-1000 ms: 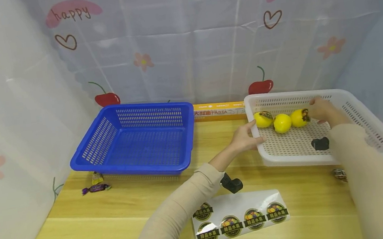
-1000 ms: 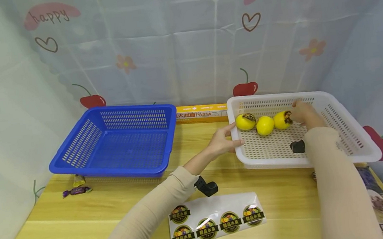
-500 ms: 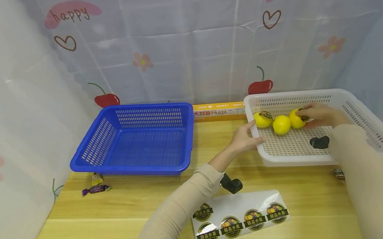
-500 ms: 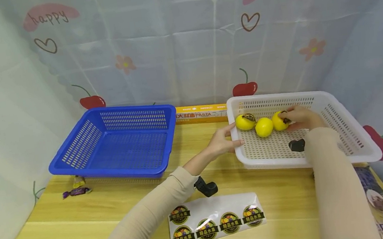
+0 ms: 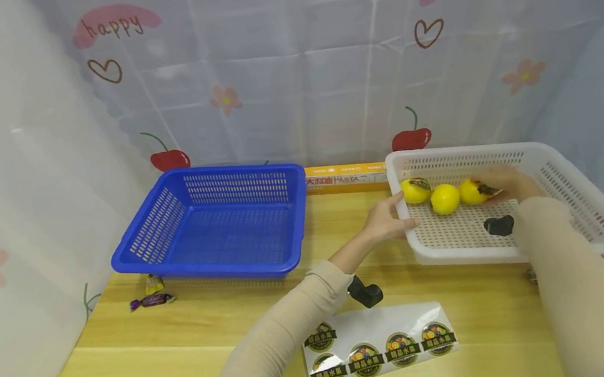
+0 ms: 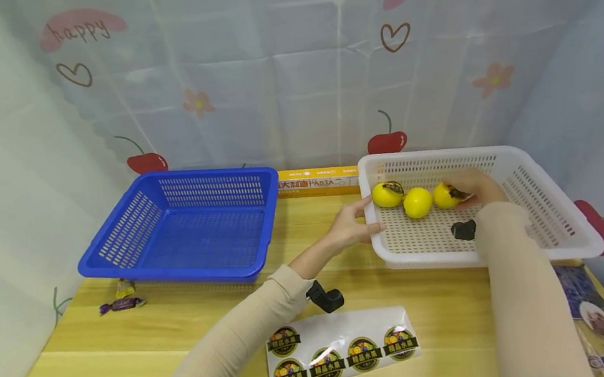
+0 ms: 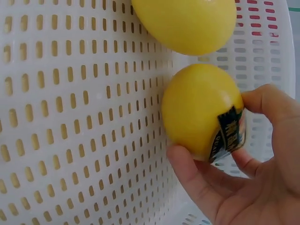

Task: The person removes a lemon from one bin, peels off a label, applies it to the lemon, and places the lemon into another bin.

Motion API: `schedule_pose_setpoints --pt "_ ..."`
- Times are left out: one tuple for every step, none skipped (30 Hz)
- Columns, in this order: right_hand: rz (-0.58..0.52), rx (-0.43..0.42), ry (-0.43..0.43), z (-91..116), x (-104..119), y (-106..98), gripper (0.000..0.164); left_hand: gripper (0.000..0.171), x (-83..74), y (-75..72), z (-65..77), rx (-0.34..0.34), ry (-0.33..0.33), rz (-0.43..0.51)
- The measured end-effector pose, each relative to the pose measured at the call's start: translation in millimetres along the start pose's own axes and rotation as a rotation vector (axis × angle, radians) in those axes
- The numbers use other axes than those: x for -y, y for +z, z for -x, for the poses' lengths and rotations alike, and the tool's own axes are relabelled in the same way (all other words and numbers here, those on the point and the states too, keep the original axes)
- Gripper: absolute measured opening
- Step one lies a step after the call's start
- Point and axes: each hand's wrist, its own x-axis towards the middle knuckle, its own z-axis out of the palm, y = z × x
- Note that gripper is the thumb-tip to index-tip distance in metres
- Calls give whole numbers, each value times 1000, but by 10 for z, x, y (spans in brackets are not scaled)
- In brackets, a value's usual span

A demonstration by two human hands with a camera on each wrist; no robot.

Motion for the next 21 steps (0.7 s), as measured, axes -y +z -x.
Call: schedule_pose_setpoints --pt "-2 14 -12 -7 -17 -17 66 73 0 1 1 2 2 1" --pt "-11 24 -17 -24 -39 -36 69 73 -1 1 0 1 2 1" --pt "-19 35 -32 -41 -63 -58 69 73 -3 0 0 -1 1 2" --pt "-34 32 -31 -81 -100 -81 67 73 -6 -2 0 -3 1 2" --pt "-51 37 -31 -118 -137 -100 64 73 -8 -3 1 -6 1 2" --pt "-73 37 -26 -145 -168 -114 59 73 -11 -5 1 -7 1 3" --pt "-98 56 -26 -164 -194 -125 55 73 -13 -6 2 -6 1 4" --pt "-121 61 -24 -175 -213 -129 52 73 -14 -5 2 -5 0 4" --pt "-136 67 -31 -182 -231 -132 48 73 -15 -5 3 -3 -1 4" --pt "-146 68 -24 -179 -235 -127 46 73 -15 -3 3 -1 -1 4" --pt "-147 74 -18 -161 -222 -112 50 73 -15 -1 4 0 -2 5" --pt "-139 73 -9 -137 -202 -93 54 73 -15 1 4 2 -3 7" --pt "-120 73 -5 -104 -176 -74 61 73 -14 3 5 2 -3 7" --pt "-117 64 9 -77 -150 -50 64 73 -13 5 5 2 -4 8" --pt "-109 51 27 -50 -131 -34 67 73 -12 8 5 2 -3 9" --pt "-110 19 60 -10 -96 -9 72 73 -9 10 4 1 -2 10" --pt "-118 -8 83 24 -72 11 76 73 -8 12 5 0 -1 11" --pt "-122 -27 99 58 -55 22 77 73 -7 14 5 -1 -1 12" --pt "-131 -51 116 87 -40 31 78 73 -7 15 6 0 0 13" --pt "-150 -82 135 99 -37 39 78 73 -7 16 7 -1 0 13" --pt "-154 -104 139 111 -43 42 79 73 -7 17 8 -2 -1 12"
